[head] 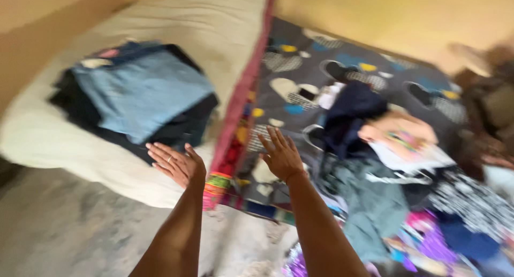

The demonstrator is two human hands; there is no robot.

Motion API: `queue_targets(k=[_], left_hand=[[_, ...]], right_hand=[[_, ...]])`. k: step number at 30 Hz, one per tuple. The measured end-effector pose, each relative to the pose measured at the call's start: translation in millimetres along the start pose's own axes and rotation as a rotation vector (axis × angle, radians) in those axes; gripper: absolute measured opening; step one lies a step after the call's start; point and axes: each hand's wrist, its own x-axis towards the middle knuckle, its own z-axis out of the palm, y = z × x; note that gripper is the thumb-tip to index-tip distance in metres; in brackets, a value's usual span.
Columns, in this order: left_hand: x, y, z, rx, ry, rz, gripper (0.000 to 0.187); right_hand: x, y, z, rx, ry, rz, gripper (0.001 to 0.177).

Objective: The person unpacks a black suitcase by removing notebooks, a tablet, a pencil case, and other small items, placing them on a nearby table. They then repack the suitcase with the same items, including a tablet, pencil case, and orange envelope, and place a small pouch on the table.

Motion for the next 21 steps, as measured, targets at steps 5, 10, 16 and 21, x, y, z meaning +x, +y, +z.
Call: queue_targets(k=[5, 10, 16, 21], left_hand=[[-143, 90, -31, -0.175, -0.224, 0.042, 0.096], [-296, 184, -73, -0.367, -0.424, 0.306, 0.092], [-498, 275, -136, -0.393, -0.717, 0.73, 0.088], [-654, 333, -195, -0.443, -0.805, 1.261, 0.089]], right_hand=[[-153, 96, -54, -0.181, 0.001, 0.118, 0.066], [-339, 194, -112, -0.313, -0.019, 0.418, 0.068], [-577, 257, -164, -0.394, -0.021, 0.771, 0.07], [-748, 252, -208, -0.475, -0.032, 1.164, 0.071]])
